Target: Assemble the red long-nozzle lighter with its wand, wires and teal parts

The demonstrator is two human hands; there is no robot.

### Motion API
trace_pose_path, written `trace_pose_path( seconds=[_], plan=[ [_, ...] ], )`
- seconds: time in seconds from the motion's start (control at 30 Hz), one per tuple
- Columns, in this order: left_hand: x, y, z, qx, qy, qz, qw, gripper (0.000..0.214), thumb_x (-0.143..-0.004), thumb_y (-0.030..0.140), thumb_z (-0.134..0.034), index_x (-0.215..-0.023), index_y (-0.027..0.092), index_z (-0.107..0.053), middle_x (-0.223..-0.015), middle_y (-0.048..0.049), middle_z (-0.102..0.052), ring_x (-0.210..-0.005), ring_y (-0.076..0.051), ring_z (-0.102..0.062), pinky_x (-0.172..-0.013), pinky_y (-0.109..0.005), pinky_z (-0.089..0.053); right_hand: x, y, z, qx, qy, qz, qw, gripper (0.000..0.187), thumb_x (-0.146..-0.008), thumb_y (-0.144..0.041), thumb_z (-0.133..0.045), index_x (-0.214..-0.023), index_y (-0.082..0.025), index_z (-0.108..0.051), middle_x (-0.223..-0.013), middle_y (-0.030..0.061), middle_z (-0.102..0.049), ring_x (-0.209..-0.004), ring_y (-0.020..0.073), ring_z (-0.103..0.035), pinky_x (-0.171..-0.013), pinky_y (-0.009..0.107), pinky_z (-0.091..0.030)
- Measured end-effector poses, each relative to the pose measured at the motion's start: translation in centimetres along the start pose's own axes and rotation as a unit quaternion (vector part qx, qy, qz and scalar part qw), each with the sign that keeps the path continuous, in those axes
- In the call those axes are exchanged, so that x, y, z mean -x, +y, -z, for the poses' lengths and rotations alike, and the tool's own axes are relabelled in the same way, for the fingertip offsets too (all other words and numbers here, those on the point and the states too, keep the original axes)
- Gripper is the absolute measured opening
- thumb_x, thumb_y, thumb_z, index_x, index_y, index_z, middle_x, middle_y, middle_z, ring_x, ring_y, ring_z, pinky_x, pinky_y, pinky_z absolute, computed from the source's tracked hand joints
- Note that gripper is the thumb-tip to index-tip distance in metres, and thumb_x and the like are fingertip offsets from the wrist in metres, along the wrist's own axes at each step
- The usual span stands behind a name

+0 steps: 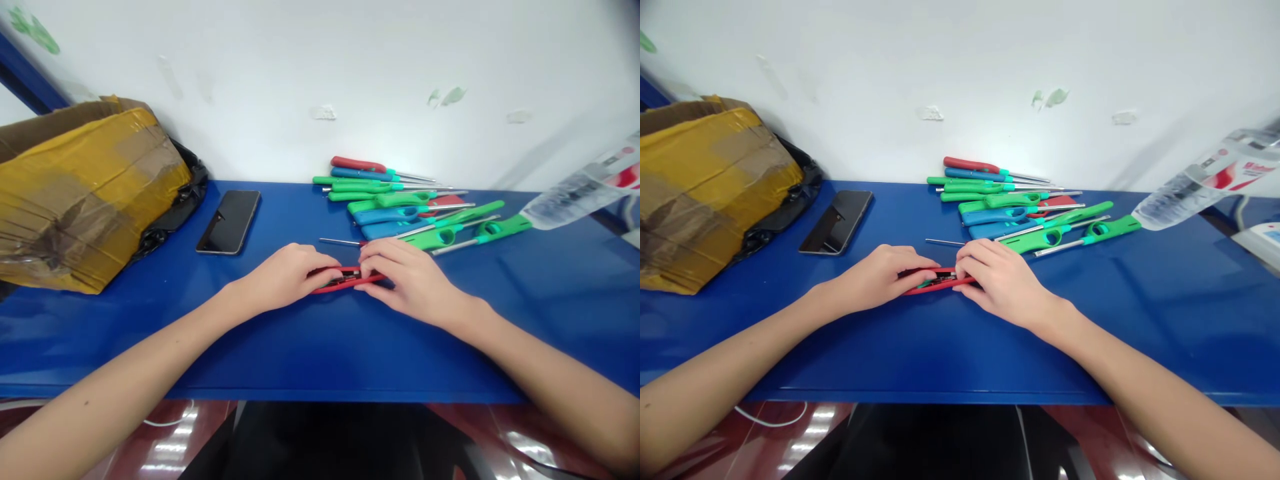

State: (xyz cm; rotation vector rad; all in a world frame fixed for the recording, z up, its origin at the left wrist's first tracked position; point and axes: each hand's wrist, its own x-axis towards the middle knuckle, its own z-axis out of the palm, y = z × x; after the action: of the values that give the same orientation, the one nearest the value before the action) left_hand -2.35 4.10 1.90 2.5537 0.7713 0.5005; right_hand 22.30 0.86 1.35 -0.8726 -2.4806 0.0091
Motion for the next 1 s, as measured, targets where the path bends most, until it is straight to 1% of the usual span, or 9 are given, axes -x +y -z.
trace_pose_path(
  seconds=[0.17, 0.33, 0.47, 0.57, 0.73, 0.87, 1.0],
  plan=[
    [-0.1, -0.4, -0.4, -0.004, 0.023, 0.000, 1.000, 0.027, -0.101, 0.032, -0.049, -0.105, 0.021, -0.074, -0.092, -0.0043, -0.074, -0.087, -0.017, -0.065, -0.077, -0.026, -0.048, -0.2, 0.0, 0.1, -0.024, -0.013, -0.020, 0.999, 0.006, -0.090, -0.021, -0.061, -0.085, -0.021, -0.060, -0.097, 0.0089, -0.067, -0.093, 0.0244, -0.063, -0.079, 0.038, -0.053],
    [-0.2, -0.7, -0.5, 0.005, 0.027, -0.020, 0.999, 0.027, -0.101, 0.030, -0.049, -0.102, 0.021, -0.074, -0.090, -0.0032, -0.074, -0.082, -0.016, -0.064, -0.076, -0.026, -0.047, -0.3, -0.1, 0.4, -0.044, -0.037, -0.036, 0.998, 0.007, -0.088, -0.019, -0.063, -0.083, -0.021, -0.058, -0.097, 0.0089, -0.066, -0.090, 0.0235, -0.063, -0.075, 0.036, -0.053],
    [-0.3, -1.1, -0.5, 0.005, 0.032, -0.027, 0.999, 0.027, -0.100, 0.026, -0.048, -0.098, 0.018, -0.073, -0.084, -0.0032, -0.072, -0.076, -0.015, -0.063, -0.072, -0.025, -0.045, 0.0, 0.1, 0.4, -0.033, -0.042, -0.030, 0.998, 0.007, -0.089, -0.018, -0.061, -0.084, -0.021, -0.058, -0.108, 0.0106, -0.064, -0.095, 0.0232, -0.063, -0.080, 0.038, -0.054],
    [-0.3, -1.2, -0.4, 0.005, 0.020, -0.025, 0.999, 0.026, -0.100, 0.024, -0.047, -0.098, 0.016, -0.072, -0.082, -0.0034, -0.071, -0.075, -0.015, -0.062, -0.070, -0.024, -0.044, 0.2, 0.4, 0.3, -0.038, -0.044, -0.029, 0.998, 0.007, -0.091, -0.021, -0.062, -0.085, -0.021, -0.058, -0.113, 0.0108, -0.064, -0.099, 0.0229, -0.063, -0.082, 0.037, -0.055],
    [-0.5, -1.2, -0.2, 0.020, 0.013, -0.013, 1.000, 0.029, -0.101, 0.025, -0.045, -0.094, 0.015, -0.072, -0.080, -0.0026, -0.070, -0.074, -0.014, -0.060, -0.071, -0.025, -0.043, 0.3, 0.7, 0.5, -0.047, -0.046, -0.017, 0.998, 0.007, -0.089, -0.023, -0.065, -0.085, -0.022, -0.060, -0.121, 0.0125, -0.061, -0.113, 0.0263, -0.060, -0.090, 0.041, -0.054],
    [-0.6, -1.5, 0.1, 0.022, 0.003, 0.001, 1.000, 0.031, -0.101, 0.027, -0.044, -0.092, 0.016, -0.072, -0.077, -0.0019, -0.070, -0.072, -0.014, -0.058, -0.070, -0.026, -0.042, 0.6, 0.8, 0.7, -0.056, -0.026, -0.008, 0.998, 0.008, -0.089, -0.022, -0.065, -0.082, -0.022, -0.060, -0.123, 0.0135, -0.059, -0.121, 0.0283, -0.056, -0.097, 0.044, -0.051],
    [-0.6, -1.9, 0.2, 0.008, 0.005, 0.006, 1.000, 0.032, -0.101, 0.028, -0.045, -0.090, 0.016, -0.072, -0.079, -0.0027, -0.070, -0.076, -0.015, -0.058, -0.073, -0.027, -0.042, 1.5, 1.1, 0.8, -0.078, -0.020, -0.014, 0.997, 0.008, -0.088, -0.022, -0.068, -0.084, -0.021, -0.061, -0.122, 0.0129, -0.059, -0.121, 0.0280, -0.054, -0.098, 0.045, -0.049]
  ],
)
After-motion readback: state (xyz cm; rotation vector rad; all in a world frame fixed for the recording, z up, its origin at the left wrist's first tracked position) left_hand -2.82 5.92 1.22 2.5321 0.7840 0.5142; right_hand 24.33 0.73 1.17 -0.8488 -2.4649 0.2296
